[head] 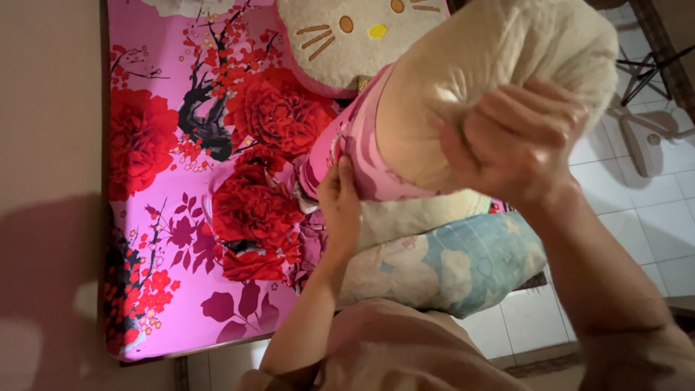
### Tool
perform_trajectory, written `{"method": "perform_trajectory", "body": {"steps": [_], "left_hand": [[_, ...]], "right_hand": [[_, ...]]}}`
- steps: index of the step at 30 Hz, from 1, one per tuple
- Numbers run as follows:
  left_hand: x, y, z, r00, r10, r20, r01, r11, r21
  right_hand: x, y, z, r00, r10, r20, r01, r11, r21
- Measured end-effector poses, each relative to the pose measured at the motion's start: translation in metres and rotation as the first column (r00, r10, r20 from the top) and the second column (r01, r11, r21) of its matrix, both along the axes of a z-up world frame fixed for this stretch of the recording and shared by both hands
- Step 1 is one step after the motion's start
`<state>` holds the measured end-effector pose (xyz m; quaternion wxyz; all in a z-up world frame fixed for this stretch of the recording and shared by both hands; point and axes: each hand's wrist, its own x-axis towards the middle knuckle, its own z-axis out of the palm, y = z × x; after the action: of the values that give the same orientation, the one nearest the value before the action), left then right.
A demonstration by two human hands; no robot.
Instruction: The person inserts a pillow insert into a pink floral pillowcase, ties the drawstrings at both ends, and adjusts the pillow on a bed. The person also handles a beige pillow and a Hello Kitty cushion during the process.
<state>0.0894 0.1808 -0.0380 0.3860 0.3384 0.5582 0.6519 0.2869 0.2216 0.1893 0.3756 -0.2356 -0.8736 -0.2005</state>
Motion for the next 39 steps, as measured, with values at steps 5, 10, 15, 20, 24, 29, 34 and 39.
{"method": "perform_trajectory", "body": {"steps": [5,10,15,20,24,29,34,39], "left_hand": [[-0.026,0.007,-0.045,0.998,0.002,0.055,-0.003,1.0,0.013],[-0.046,-0.009,-0.053,0.969,-0.115,0.219,0.141,0.984,-0.107],[-0.077,-0.004,-0.004,0.974,-0.21,0.083,0.217,0.972,-0.092],[-0.038,0.044,0.02,0.86,-0.412,-0.301,0.437,0.899,0.016],[-0.023,0.073,0.036,0.767,-0.447,-0.46,0.465,0.882,-0.08],[-0.015,0.08,0.051,0.75,-0.485,-0.449,0.526,0.85,-0.04],[-0.009,0.096,0.053,0.712,-0.558,-0.427,0.501,0.829,-0.248],[-0.005,0.115,0.043,0.7,-0.439,-0.563,0.425,0.89,-0.166]], "right_hand": [[0.002,-0.009,0.008,0.998,0.057,-0.034,-0.058,0.998,-0.028],[0.012,-0.013,-0.003,0.994,0.097,-0.043,-0.099,0.994,-0.045],[0.025,-0.039,-0.008,0.976,0.189,-0.104,-0.199,0.976,-0.093],[0.03,-0.092,-0.009,0.976,0.179,-0.125,-0.196,0.971,-0.14],[0.032,-0.105,-0.018,0.979,0.1,-0.177,-0.13,0.977,-0.167],[0.034,-0.117,-0.021,0.981,0.005,-0.195,-0.051,0.971,-0.234],[0.027,-0.123,-0.019,0.971,0.156,-0.181,-0.195,0.954,-0.228],[0.027,-0.137,-0.016,0.974,0.165,-0.155,-0.21,0.913,-0.349]]}}
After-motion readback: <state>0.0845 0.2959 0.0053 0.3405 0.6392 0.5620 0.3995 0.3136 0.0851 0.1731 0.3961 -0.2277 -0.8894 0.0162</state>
